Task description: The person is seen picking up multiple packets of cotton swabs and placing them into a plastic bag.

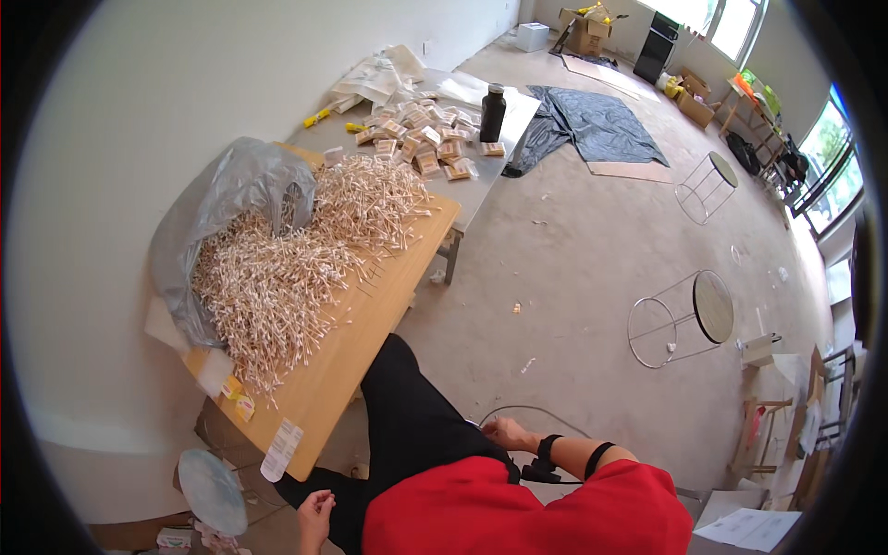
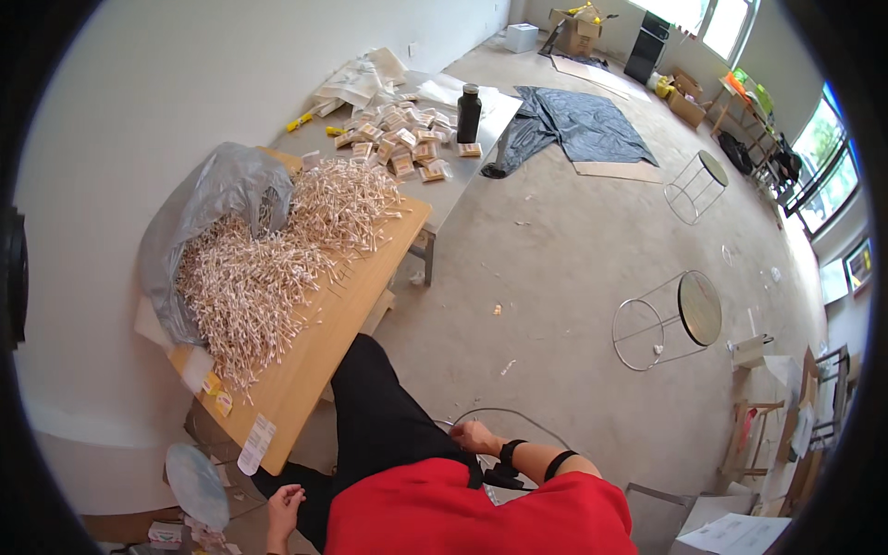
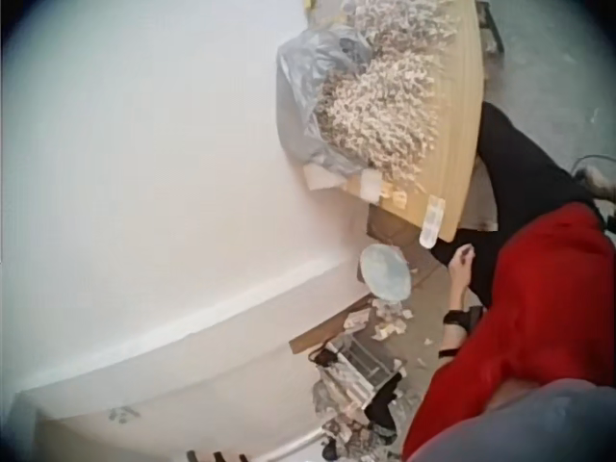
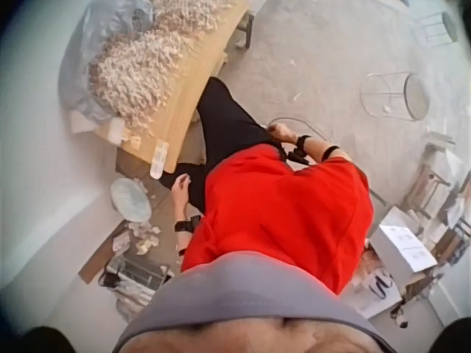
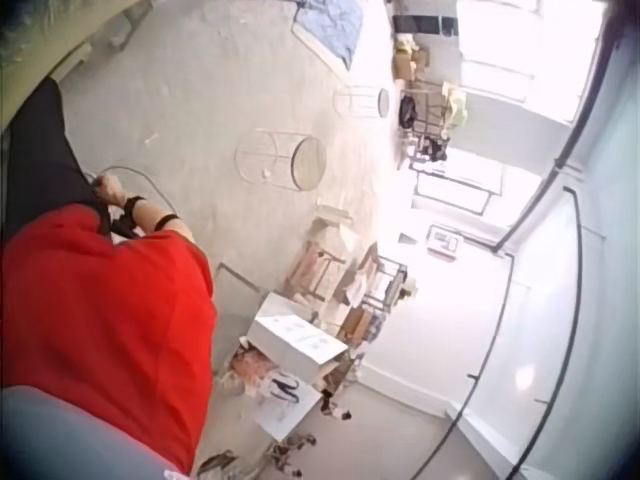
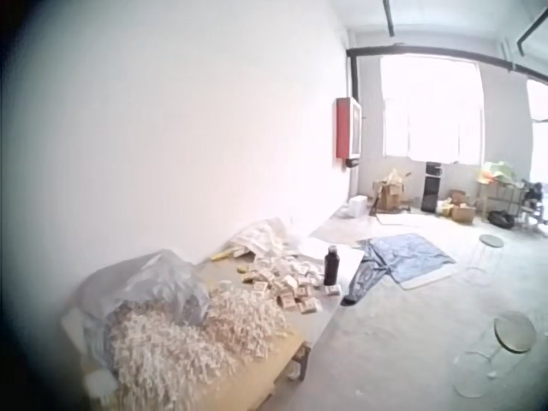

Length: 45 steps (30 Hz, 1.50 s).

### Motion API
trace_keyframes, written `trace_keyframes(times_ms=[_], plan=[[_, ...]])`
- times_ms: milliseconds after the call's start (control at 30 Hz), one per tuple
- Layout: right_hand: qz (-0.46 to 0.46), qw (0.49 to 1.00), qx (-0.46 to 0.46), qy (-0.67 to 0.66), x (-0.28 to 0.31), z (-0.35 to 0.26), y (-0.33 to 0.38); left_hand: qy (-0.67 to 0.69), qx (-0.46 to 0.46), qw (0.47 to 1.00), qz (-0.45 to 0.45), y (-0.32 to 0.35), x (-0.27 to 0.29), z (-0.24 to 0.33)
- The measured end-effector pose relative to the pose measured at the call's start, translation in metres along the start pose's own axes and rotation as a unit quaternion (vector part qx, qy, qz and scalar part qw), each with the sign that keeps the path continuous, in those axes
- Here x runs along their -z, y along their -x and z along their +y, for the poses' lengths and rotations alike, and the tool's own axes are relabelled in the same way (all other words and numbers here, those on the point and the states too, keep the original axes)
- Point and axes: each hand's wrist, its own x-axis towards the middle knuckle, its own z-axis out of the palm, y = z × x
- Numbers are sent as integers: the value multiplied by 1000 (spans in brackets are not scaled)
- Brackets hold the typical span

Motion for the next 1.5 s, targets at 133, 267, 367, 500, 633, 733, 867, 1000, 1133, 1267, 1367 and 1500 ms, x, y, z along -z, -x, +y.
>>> trace_keyframes(times_ms=[133, 267, 367, 500, 633, 733, 867, 1000, 1133, 1267, 1367, 1500], plan=[[69, 995, 63, 38, 15, -35, -41, -10, 38, 998, -41, -11, 9, -17], [77, 990, 65, 102, 47, -90, -85, -8, 79, 993, -87, -17, 20, -17], [11, 994, 55, 90, 74, -90, -108, 43, 106, 990, -83, -40, 21, -20], [-68, 972, -9, 226, 82, -38, -86, 59, 158, 984, -62, -53, 38, -6], [-269, 886, 76, 371, 81, -45, -58, -20, 153, 988, -16, -43, 62, 3], [-184, 952, -27, 245, 82, -71, -52, 28, 183, 983, -8, -27, 65, 3], [-111, 977, -82, 163, 99, -136, -75, 49, 195, 980, -10, 9, 75, 0], [-42, 990, -126, 40, 136, -193, -57, 104, 199, 974, -1, 41, 84, 6], [-20, 982, -187, -33, 137, -244, 41, 74, 208, 974, -40, 70, 113, -18], [-66, 974, -120, 182, 117, -231, 183, -1, 200, 980, -16, 68, 139, -15], [-189, 925, -230, 235, 115, -225, 229, -6, 151, 988, 12, 85, 136, -8], [-126, 945, -243, 177, 125, -208, 207, 12, 223, 974, -49, 145, 116, -39]])
